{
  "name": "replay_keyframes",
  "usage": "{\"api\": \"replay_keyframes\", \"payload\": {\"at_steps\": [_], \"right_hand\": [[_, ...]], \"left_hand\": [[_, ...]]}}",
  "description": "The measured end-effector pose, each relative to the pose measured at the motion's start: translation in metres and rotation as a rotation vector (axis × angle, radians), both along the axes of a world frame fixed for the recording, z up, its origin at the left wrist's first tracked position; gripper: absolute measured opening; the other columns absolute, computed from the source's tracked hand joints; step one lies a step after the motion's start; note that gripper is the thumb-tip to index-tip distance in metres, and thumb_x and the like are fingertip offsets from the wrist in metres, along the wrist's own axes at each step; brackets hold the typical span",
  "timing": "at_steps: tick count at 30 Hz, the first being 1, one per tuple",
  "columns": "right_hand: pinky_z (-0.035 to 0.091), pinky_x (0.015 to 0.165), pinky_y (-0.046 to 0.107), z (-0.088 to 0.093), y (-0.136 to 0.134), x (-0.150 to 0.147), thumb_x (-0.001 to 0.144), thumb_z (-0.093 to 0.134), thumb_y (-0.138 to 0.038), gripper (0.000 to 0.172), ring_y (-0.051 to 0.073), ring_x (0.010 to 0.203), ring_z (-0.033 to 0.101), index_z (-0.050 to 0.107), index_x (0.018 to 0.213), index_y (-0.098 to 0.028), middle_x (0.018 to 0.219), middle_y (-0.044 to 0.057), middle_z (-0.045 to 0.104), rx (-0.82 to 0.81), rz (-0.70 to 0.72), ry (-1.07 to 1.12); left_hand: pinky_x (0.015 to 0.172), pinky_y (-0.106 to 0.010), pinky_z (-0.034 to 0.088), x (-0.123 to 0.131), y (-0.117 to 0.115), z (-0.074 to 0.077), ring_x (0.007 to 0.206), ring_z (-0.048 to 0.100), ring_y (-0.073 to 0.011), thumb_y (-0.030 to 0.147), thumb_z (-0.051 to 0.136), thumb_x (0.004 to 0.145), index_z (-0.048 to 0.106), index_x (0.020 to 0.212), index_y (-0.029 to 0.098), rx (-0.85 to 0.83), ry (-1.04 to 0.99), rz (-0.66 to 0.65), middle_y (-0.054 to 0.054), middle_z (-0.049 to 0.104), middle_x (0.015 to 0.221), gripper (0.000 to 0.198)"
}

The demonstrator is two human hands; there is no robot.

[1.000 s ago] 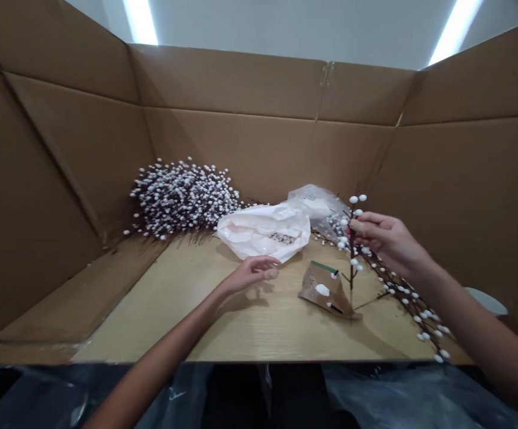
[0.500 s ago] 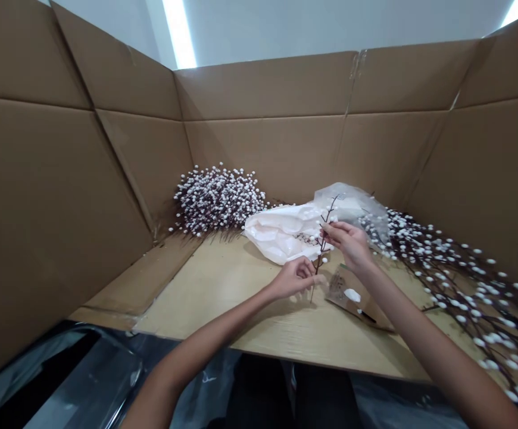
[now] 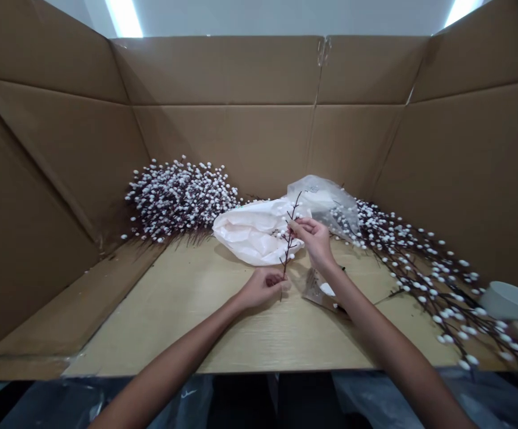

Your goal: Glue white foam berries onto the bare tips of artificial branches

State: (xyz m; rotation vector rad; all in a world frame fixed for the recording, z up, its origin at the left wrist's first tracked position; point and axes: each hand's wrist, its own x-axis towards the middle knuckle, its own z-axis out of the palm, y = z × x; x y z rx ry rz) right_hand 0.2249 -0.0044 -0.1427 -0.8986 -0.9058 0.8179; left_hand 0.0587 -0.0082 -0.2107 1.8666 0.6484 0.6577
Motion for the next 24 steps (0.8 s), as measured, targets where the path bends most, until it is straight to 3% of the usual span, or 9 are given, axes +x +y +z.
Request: {"api": "replay_keyframes", "payload": {"at_steps": [7, 16, 24], "right_hand": [[0.056, 0.066, 0.032, -0.005, -0.003, 0.016, 0.064, 0.073, -0.051, 0.04, 0.017, 0.067, 0.064, 0.068, 0.08, -0.015, 0.077, 0.004, 0.069, 0.002, -0.068, -0.204], [0.048, 0.054, 0.024, -0.014, -0.001, 0.035, 0.073, 0.067, -0.04, 0.03, 0.011, 0.056, 0.055, 0.045, 0.073, -0.021, 0.066, -0.004, 0.054, 0.151, -0.363, -0.325], [0.044, 0.048, 0.023, -0.013, -0.001, 0.042, 0.072, 0.07, -0.04, 0.029, 0.011, 0.051, 0.054, 0.048, 0.072, -0.021, 0.061, -0.004, 0.053, 0.203, -0.385, -0.39]], "left_hand": [[0.051, -0.02, 0.043, 0.002, -0.001, -0.002, 0.049, 0.053, -0.0087, 0.047, 0.068, 0.074, 0.064, 0.078, 0.01, -0.119, -0.034, 0.024, -0.001, 0.058, 0.057, 0.038], [0.041, -0.017, 0.044, -0.001, 0.002, -0.007, 0.046, 0.055, -0.009, 0.045, 0.072, 0.071, 0.062, 0.085, 0.009, -0.237, -0.039, 0.025, 0.0, 0.059, 0.055, 0.04], [0.046, -0.019, 0.049, -0.003, -0.004, -0.005, 0.049, 0.058, -0.0083, 0.046, 0.071, 0.072, 0.059, 0.085, 0.01, -0.267, -0.064, 0.02, -0.003, 0.064, 0.064, 0.041]]}}
